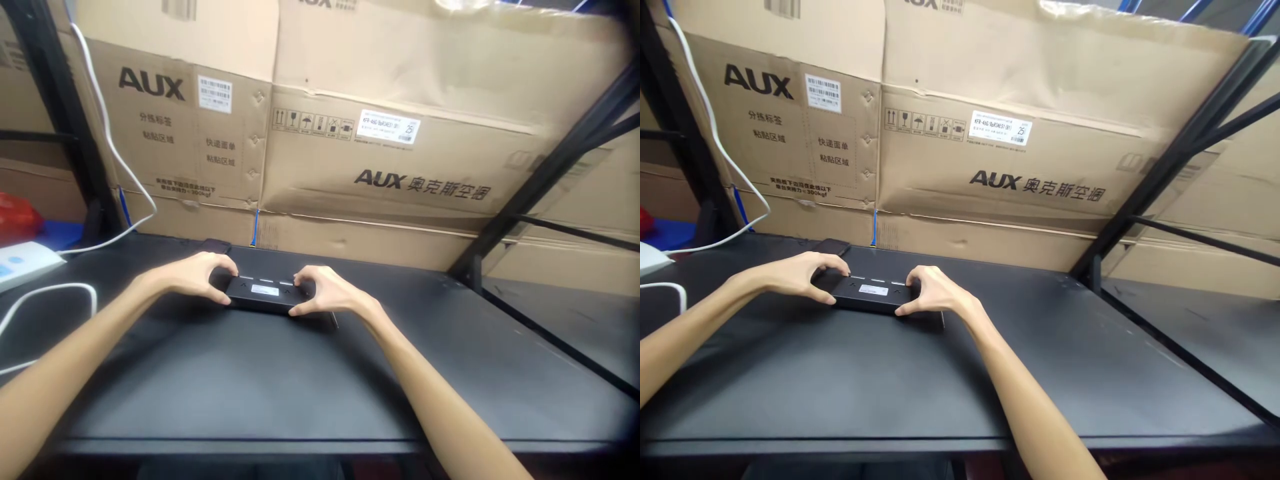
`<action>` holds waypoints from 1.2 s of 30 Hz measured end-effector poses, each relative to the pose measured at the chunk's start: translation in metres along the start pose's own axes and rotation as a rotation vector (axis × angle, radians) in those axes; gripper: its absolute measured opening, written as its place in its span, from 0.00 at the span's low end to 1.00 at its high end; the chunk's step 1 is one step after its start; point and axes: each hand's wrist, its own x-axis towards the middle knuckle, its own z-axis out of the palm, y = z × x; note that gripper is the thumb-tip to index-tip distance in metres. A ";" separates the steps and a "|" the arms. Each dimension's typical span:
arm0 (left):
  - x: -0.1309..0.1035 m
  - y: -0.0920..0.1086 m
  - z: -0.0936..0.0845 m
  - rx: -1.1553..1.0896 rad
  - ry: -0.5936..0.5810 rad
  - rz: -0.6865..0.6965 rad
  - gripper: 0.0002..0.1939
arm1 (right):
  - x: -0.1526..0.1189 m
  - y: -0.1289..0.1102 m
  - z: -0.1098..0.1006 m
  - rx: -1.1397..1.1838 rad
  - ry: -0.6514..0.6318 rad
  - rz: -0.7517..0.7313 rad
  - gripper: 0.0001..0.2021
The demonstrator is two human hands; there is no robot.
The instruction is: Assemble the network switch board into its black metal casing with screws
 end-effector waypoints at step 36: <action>0.004 0.010 0.010 0.092 0.057 0.070 0.37 | 0.004 -0.009 0.005 0.007 0.065 -0.063 0.26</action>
